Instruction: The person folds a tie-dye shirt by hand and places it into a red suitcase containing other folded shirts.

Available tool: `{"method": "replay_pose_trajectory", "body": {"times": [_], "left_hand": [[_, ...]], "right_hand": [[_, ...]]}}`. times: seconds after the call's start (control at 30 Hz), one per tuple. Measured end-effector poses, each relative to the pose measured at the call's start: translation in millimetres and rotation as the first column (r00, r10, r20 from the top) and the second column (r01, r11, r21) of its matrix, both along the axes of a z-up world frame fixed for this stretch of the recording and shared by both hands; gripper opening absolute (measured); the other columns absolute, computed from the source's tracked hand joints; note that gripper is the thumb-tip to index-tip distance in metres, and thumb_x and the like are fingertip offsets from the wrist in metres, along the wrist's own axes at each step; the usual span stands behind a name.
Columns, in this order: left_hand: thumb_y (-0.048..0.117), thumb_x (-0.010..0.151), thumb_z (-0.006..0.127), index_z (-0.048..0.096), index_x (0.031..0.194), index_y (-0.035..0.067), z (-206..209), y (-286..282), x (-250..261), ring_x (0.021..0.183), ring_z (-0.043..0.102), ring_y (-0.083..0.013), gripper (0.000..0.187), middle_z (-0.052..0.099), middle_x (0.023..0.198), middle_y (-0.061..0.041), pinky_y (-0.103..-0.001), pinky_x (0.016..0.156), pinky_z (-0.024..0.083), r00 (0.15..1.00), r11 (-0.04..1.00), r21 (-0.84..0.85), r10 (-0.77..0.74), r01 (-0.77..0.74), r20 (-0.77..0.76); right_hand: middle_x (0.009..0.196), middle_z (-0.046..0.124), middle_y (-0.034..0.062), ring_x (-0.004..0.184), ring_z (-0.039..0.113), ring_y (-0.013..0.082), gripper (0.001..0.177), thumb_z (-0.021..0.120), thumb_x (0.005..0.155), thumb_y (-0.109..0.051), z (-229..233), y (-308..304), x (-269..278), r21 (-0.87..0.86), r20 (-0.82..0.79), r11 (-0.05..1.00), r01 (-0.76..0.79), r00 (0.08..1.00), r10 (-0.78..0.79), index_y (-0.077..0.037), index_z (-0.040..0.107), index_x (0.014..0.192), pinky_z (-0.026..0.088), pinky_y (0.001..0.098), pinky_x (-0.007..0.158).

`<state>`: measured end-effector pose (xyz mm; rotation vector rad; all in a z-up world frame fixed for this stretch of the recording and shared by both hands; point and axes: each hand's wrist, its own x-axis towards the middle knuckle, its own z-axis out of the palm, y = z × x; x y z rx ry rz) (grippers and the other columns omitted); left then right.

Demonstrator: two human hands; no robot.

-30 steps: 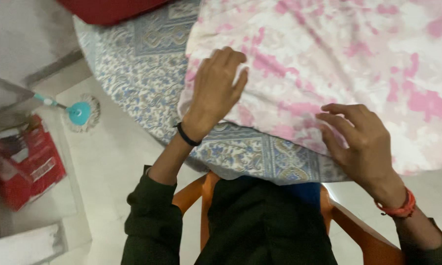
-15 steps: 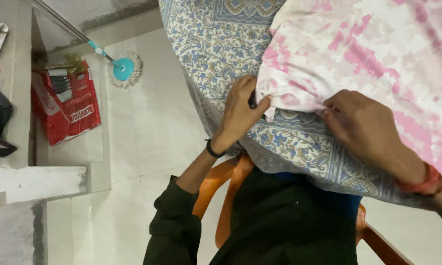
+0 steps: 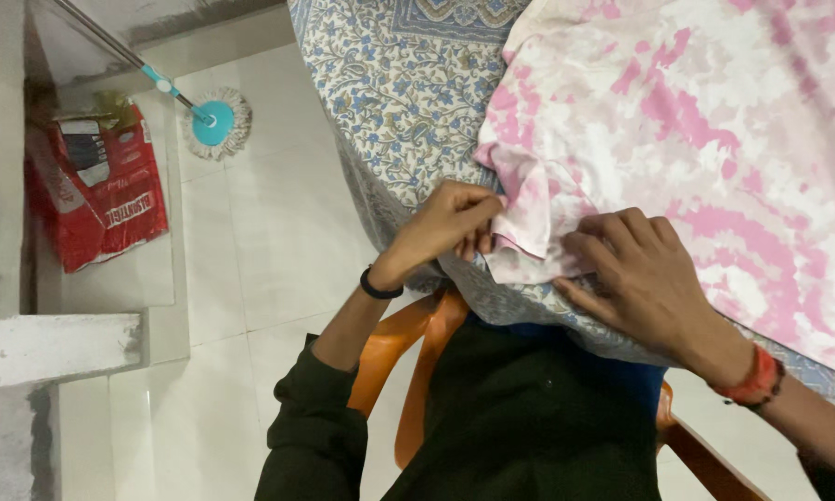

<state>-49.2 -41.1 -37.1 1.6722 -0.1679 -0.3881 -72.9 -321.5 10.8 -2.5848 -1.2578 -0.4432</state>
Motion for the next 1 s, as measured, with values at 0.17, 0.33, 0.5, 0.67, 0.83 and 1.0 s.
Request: {"method": "replay_pose_trajectory", "body": {"times": [0.17,0.33,0.5,0.67,0.83,1.0], "left_hand": [[0.035,0.107,0.051,0.076,0.084,-0.003,-4,0,-5,0.055,0.065,-0.0101,0.051,0.072,0.069,-0.006,-0.023,0.048,0.048,0.907,0.961,0.11,0.198,-0.255,0.373],[0.033,0.102,0.06,0.073,0.08,-0.005,38,-22,-23,0.046,0.063,-0.0127,0.046,0.055,0.056,-0.011,-0.027,0.041,0.055,0.965,0.948,0.188,0.261,-0.255,-0.006],[0.02,0.093,0.067,0.072,0.088,-0.004,39,-27,-47,0.052,0.069,-0.0087,0.025,0.069,0.062,-0.003,-0.026,0.046,0.054,0.955,0.946,0.184,0.233,-0.266,0.184],[0.012,0.101,0.063,0.061,0.081,-0.001,4,12,-82,0.052,0.06,-0.0075,0.023,0.062,0.064,-0.002,-0.025,0.046,0.051,0.979,0.968,-0.15,0.204,-0.199,0.013],[0.012,0.102,0.053,0.056,0.081,0.005,-17,27,-90,0.054,0.062,-0.0071,0.023,0.063,0.064,-0.001,-0.023,0.051,0.05,0.971,0.936,-0.255,0.228,-0.24,-0.078],[0.022,0.108,0.058,0.064,0.089,-0.001,-16,7,-91,0.062,0.049,-0.0045,0.031,0.057,0.073,-0.001,-0.023,0.054,0.038,0.93,0.927,-0.084,0.366,-0.367,-0.029]], "right_hand": [[0.104,0.063,0.0095,0.095,0.059,0.0268,0.021,0.065,0.093,-0.018,-6,14,1,-0.024,-0.04,1.0,0.013,0.999,-0.014,-0.004,0.066,0.107,0.047,0.0398,0.082],[0.097,0.059,0.014,0.089,0.059,0.0339,0.015,0.059,0.09,-0.012,6,12,-17,0.273,-0.312,0.956,-0.109,0.93,0.195,-0.002,0.058,0.101,0.049,0.0434,0.077],[0.094,0.06,0.0136,0.085,0.061,0.0343,0.016,0.06,0.087,-0.013,9,15,-25,0.171,-0.397,0.972,-0.16,0.892,0.217,-0.002,0.058,0.098,0.051,0.0438,0.074],[0.103,0.063,0.0113,0.094,0.064,0.0316,0.017,0.057,0.091,-0.011,26,1,-26,0.293,-0.54,0.944,-0.149,0.789,0.292,-0.003,0.061,0.105,0.053,0.0407,0.08],[0.114,0.063,0.0125,0.108,0.061,0.0323,0.023,0.063,0.085,-0.011,20,11,-18,0.243,-0.48,0.936,-0.256,0.807,0.345,-0.004,0.062,0.106,0.05,0.0424,0.089],[0.114,0.064,0.01,0.107,0.059,0.0292,0.031,0.068,0.079,-0.014,12,-2,-25,0.223,-0.385,0.96,-0.169,0.889,0.246,-0.004,0.065,0.109,0.046,0.0424,0.085]]}}
